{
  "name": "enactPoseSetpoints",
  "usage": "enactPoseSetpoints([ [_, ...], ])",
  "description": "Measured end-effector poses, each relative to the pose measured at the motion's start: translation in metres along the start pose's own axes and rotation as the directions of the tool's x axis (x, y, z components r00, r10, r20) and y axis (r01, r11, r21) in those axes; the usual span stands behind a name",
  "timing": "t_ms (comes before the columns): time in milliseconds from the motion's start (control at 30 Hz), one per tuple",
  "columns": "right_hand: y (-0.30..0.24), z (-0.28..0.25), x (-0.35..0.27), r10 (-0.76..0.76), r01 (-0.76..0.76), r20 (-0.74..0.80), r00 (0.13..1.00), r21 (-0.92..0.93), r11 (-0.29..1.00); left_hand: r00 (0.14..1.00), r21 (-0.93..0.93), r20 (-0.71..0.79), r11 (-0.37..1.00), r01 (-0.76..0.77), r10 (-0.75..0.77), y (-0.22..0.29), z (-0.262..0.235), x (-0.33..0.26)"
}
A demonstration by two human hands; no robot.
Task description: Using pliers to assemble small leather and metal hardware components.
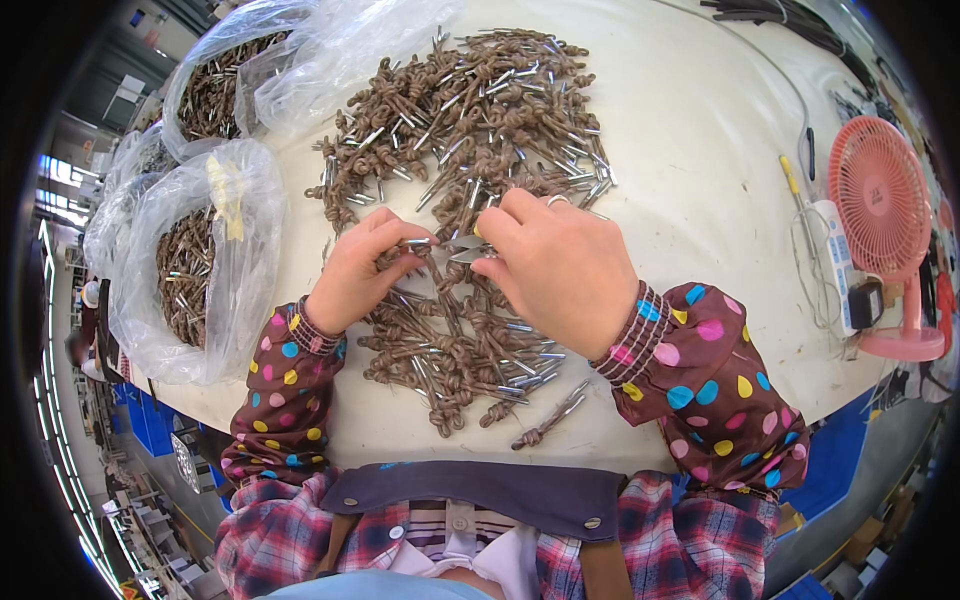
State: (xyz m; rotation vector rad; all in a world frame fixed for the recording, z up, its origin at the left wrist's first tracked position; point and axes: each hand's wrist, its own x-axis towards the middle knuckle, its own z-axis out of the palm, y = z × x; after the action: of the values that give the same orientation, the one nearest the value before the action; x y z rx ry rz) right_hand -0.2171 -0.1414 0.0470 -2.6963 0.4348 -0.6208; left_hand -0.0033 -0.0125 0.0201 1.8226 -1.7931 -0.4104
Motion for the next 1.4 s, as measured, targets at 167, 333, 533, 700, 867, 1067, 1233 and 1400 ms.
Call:
enactPoseSetpoints([
  [167,-0.005,0.002,0.002,-0.038,0.038,-0.028,0.999,-0.01,0.999,0.998,-0.06,-0.061,0.998,-0.007,0.004,0.002,-0.002,-0.003],
  [333,-0.011,0.009,0.007,-0.049,0.049,-0.02,0.999,-0.037,0.998,0.997,-0.066,-0.074,0.997,-0.029,0.024,0.007,-0.004,-0.004],
  [533,-0.011,0.012,0.009,-0.11,0.105,-0.044,0.993,-0.092,0.99,0.998,-0.074,-0.066,0.997,-0.029,0.024,0.007,-0.005,-0.005],
  [700,0.0,-0.003,0.001,-0.035,0.028,-0.073,0.997,-0.101,0.995,0.989,-0.482,-0.022,0.868,0.117,-0.146,0.015,-0.006,-0.005],
  [867,0.02,-0.017,-0.017,0.101,-0.107,-0.108,0.989,-0.06,0.992,0.995,-0.494,-0.002,0.865,0.086,-0.1,0.024,0.014,0.005],
  [1067,0.025,-0.016,-0.031,0.093,-0.094,-0.1,0.991,-0.001,0.996,0.99,0.13,-0.009,0.981,0.141,-0.141,0.046,0.034,0.009],
  [1233,0.017,-0.012,-0.03,0.051,-0.052,-0.091,0.995,-0.01,0.999,0.955,-0.426,0.005,0.863,0.271,-0.298,0.02,0.032,0.0],
  [1400,0.005,-0.008,-0.018,0.022,-0.027,-0.115,0.993,-0.039,0.999,0.883,-0.798,0.063,0.507,0.324,-0.465,0.022,0.024,-0.005],
])
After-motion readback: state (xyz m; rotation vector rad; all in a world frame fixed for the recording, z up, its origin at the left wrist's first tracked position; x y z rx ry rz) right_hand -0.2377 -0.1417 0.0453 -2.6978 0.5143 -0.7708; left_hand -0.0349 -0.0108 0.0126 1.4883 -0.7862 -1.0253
